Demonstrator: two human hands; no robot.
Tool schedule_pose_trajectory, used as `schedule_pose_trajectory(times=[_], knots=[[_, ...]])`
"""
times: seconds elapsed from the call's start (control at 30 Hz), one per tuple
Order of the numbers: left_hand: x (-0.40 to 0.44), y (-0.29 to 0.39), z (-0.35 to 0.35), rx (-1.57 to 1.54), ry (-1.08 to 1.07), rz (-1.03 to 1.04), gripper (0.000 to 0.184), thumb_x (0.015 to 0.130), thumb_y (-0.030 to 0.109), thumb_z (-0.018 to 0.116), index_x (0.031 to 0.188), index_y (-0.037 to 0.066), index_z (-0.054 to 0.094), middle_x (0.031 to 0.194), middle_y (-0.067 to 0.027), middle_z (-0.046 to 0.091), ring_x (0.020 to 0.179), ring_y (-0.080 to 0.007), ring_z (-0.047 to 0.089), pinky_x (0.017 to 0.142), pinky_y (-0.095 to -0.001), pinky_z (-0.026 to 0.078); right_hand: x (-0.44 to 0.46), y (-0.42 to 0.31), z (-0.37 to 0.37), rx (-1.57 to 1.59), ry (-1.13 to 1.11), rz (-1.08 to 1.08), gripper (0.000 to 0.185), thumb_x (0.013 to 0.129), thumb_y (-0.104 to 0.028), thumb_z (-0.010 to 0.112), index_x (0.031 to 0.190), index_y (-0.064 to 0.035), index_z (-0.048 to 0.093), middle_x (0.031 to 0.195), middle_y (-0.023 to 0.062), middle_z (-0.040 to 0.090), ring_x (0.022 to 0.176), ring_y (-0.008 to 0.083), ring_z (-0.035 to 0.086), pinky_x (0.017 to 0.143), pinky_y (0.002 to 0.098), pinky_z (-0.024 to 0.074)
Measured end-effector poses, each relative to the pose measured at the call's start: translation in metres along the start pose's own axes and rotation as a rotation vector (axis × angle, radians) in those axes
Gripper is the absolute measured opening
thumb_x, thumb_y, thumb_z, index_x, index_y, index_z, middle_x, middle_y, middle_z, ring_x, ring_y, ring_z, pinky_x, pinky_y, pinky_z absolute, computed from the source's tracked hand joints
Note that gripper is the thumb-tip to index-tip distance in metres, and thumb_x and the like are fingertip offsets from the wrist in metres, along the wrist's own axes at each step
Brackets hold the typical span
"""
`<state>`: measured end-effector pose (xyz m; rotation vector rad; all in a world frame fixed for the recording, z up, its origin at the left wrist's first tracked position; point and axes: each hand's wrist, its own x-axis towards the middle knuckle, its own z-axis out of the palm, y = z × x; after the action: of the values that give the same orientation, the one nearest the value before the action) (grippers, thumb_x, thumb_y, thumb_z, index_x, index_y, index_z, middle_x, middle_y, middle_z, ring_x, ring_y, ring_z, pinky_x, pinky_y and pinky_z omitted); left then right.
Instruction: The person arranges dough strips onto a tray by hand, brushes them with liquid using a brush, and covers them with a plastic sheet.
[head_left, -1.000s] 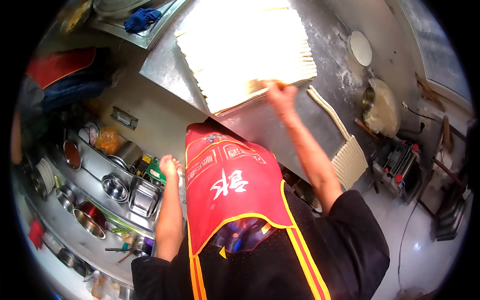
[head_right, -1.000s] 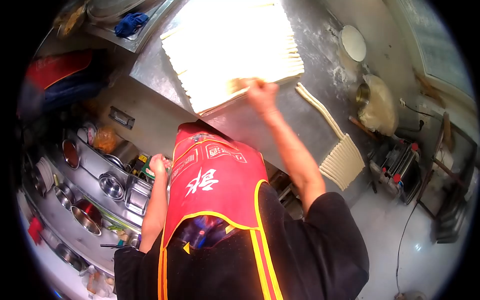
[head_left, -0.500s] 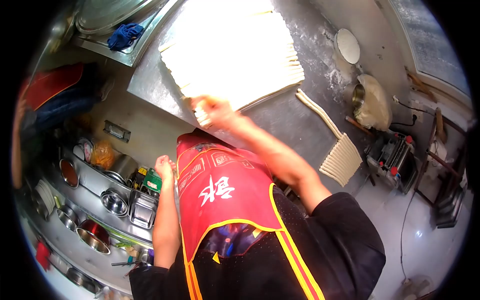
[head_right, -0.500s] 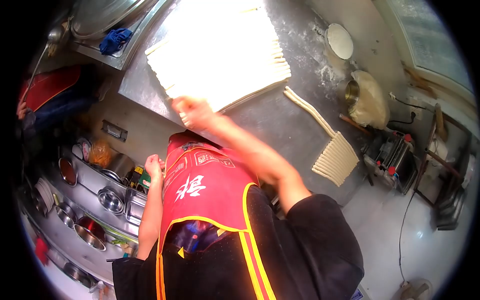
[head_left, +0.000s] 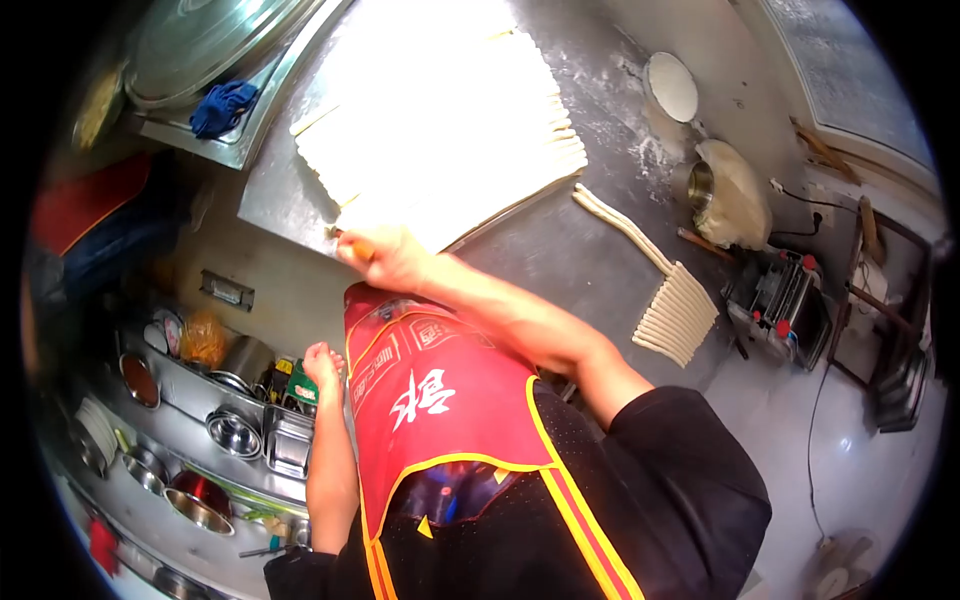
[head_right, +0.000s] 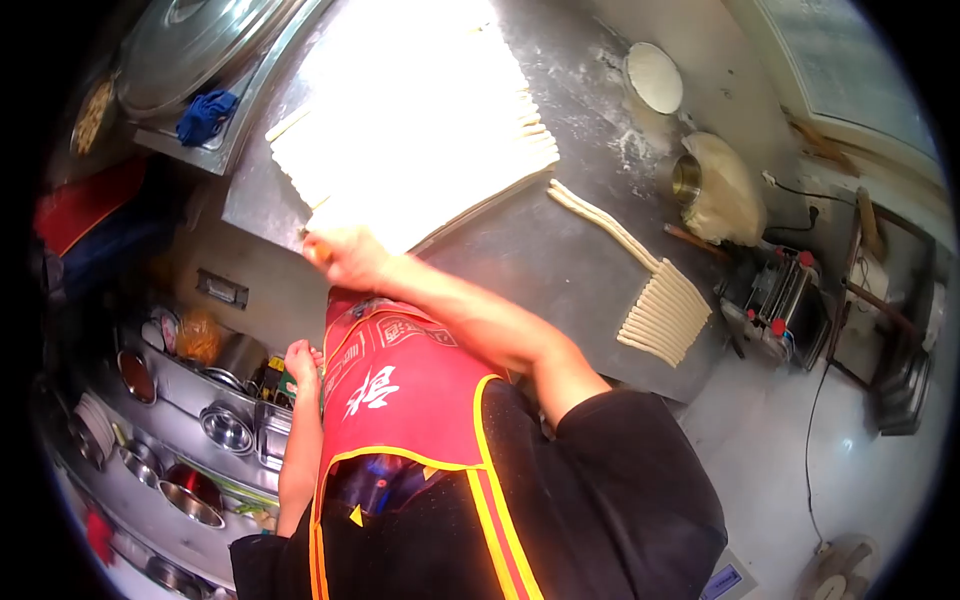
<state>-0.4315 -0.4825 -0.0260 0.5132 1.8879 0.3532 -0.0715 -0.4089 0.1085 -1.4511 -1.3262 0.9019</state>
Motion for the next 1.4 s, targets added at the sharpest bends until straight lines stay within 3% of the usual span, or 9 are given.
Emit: schedule_pose_trajectory(times=[0.13, 0.33, 0.47, 0.67, 0.83, 0.97, 1.13, 1.27, 1.4], knots=[[-0.007, 0.015, 0.009, -0.119, -0.034, 0.077, 0.009, 0.092, 0.009, 0.059, 0.098, 0.002, 0.057, 0.067, -0.0034, 0.053, 0.049, -0.0122, 0.052, 0.042, -0.0261, 0.047, 0.013, 0.076, -0.173, 0.362, 0.34, 0.401, 0.02, 0.093, -0.012, 0.06, 0.109, -0.0051, 0.069, 0.101, 0.0055, 0.072, 0.089, 0.0131, 0.066, 0.079, 0.0284, 0.053], [0.001, -0.007, -0.001, -0.074, -0.028, 0.049, 0.009, 0.091, 0.008, 0.058, 0.098, 0.002, 0.057, 0.067, -0.004, 0.054, 0.05, -0.0127, 0.053, 0.042, -0.0269, 0.048, 0.027, 0.087, -0.194, -1.179, 0.342, 0.09, 0.018, 0.092, -0.007, 0.051, 0.075, -0.0098, 0.055, 0.058, 0.0105, 0.054, 0.047, 0.0262, 0.055, 0.043, 0.0384, 0.045], [-0.004, -0.006, -0.005, 0.03, 0.002, -0.019, 0.009, 0.091, 0.007, 0.057, 0.099, 0.001, 0.056, 0.067, -0.0043, 0.054, 0.046, -0.013, 0.052, 0.04, -0.0271, 0.046, 0.033, -0.006, 0.003, -0.186, 0.139, -0.267, 0.006, 0.075, 0.002, 0.059, 0.076, -0.0041, 0.058, 0.078, 0.0112, 0.064, 0.072, 0.0247, 0.064, 0.066, 0.0373, 0.0525], [-0.001, 0.007, 0.0, -0.092, -0.001, 0.034, 0.008, 0.093, 0.008, 0.057, 0.098, 0.002, 0.056, 0.064, -0.003, 0.052, 0.047, -0.0123, 0.051, 0.04, -0.0268, 0.044, 0.034, 0.101, -0.192, 0.173, 0.413, 0.135, 0.018, 0.094, -0.01, 0.056, 0.103, -0.0052, 0.071, 0.093, 0.0024, 0.072, 0.084, 0.0077, 0.064, 0.075, 0.027, 0.0527], [-0.007, 0.002, -0.001, -0.129, -0.004, -0.016, 0.005, 0.093, 0.006, 0.056, 0.097, 0.003, 0.055, 0.064, -0.0039, 0.05, 0.046, -0.0128, 0.049, 0.039, -0.0273, 0.042, 0.055, 0.081, -0.226, -1.14, 0.508, -0.008, 0.016, 0.094, -0.017, 0.057, 0.087, -0.0072, 0.067, 0.065, 0.0102, 0.062, 0.048, 0.0242, 0.058, 0.048, 0.0325, 0.05], [-0.005, 0.005, 0.002, -0.027, -0.026, -0.018, 0.006, 0.092, 0.005, 0.056, 0.097, 0.003, 0.054, 0.063, -0.0048, 0.05, 0.045, -0.0132, 0.049, 0.037, -0.0268, 0.041, 0.061, 0.036, -0.001, -0.301, 0.231, -0.308, 0.009, 0.078, 0.0, 0.061, 0.084, -0.0063, 0.059, 0.069, 0.016, 0.058, 0.06, 0.0357, 0.059, 0.055, 0.0398, 0.0492], [0.01, 0.021, 0.011, -0.009, -0.038, 0.049, 0.008, 0.092, 0.005, 0.057, 0.099, 0.002, 0.054, 0.064, -0.0048, 0.05, 0.044, -0.0131, 0.049, 0.037, -0.026, 0.041, 0.068, 0.051, -0.054, 0.372, 0.164, 0.19, 0.017, 0.093, -0.01, 0.064, 0.107, -0.0049, 0.071, 0.091, -0.0012, 0.07, 0.081, 0.0063, 0.059, 0.073, 0.0245, 0.0515], [0.005, 0.022, 0.009, -0.101, -0.004, 0.003, 0.01, 0.092, 0.006, 0.057, 0.101, 0.002, 0.056, 0.065, -0.0044, 0.051, 0.044, -0.0128, 0.049, 0.037, -0.0268, 0.042, 0.082, 0.078, -0.233, -0.641, 0.607, 0.061, 0.014, 0.091, -0.016, 0.063, 0.094, -0.0058, 0.072, 0.074, 0.0071, 0.071, 0.059, 0.011, 0.061, 0.056, 0.0258, 0.0512], [0.006, 0.005, 0.003, -0.044, -0.012, -0.014, 0.01, 0.092, 0.007, 0.058, 0.101, 0.002, 0.057, 0.065, -0.0048, 0.052, 0.045, -0.0133, 0.051, 0.038, -0.0271, 0.044, 0.095, 0.079, -0.165, -0.838, 0.483, -0.031, 0.011, 0.091, -0.008, 0.055, 0.081, -0.0081, 0.056, 0.059, 0.0137, 0.052, 0.05, 0.032, 0.055, 0.047, 0.0394, 0.0472]])
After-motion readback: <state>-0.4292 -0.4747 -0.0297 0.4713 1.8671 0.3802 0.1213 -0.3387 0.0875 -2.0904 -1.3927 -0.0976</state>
